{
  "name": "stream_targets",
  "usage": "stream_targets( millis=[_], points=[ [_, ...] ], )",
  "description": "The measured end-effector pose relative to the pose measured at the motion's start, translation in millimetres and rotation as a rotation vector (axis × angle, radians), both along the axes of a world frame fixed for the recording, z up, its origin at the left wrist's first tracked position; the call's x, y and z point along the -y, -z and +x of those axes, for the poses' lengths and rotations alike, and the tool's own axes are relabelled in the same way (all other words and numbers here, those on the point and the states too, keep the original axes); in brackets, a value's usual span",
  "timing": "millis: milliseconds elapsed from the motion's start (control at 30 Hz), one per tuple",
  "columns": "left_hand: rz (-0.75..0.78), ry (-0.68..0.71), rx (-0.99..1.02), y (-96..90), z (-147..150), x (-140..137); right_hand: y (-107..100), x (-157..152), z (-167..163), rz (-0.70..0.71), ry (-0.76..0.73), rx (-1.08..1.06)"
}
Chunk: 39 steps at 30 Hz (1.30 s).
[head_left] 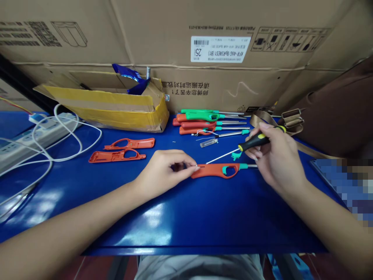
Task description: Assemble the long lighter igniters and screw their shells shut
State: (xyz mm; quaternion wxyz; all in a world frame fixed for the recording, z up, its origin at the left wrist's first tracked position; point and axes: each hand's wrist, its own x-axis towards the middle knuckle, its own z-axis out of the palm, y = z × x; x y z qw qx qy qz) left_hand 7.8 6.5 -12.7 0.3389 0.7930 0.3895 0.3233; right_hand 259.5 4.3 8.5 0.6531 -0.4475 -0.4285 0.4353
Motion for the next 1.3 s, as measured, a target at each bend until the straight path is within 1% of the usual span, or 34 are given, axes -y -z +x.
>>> stream_targets(
  millis=[33,100,233,333,433,600,767,900,1033,1167,1300],
  points=[
    [0.086,0.038,-0.049,-0.6,-1,2,0,1,0,0.018,0.008,0.024],
    [0.179,0.091,-0.105,-0.6,-2,4,2,3,0,0.069,0.023,0.089],
    [0.229,0.119,-0.115,2.7,-3,2,11,7,0,0.155,0.003,0.189],
    [0.254,0.137,-0.1,5.4,-4,0,16,9,0,0.195,-0.025,0.219],
    [0.278,0.152,-0.095,6.8,-4,0,17,11,-1,0.237,-0.016,0.239],
    [0.273,0.159,-0.1,6.9,-4,1,19,12,1,0.311,-0.032,0.35],
    [0.269,0.164,-0.109,7.3,-4,0,21,12,3,0.392,0.011,0.424],
    [0.265,0.163,-0.108,7.6,-4,-1,20,11,2,0.396,0.018,0.438],
    [0.257,0.16,-0.12,7.7,-4,-1,19,11,3,0.451,0.008,0.464],
    [0.25,0.159,-0.12,7.6,-5,-1,18,11,3,0.432,-0.005,0.462],
    [0.253,0.158,-0.118,7.7,-5,-1,19,11,3,0.456,-0.002,0.472]
  ],
)
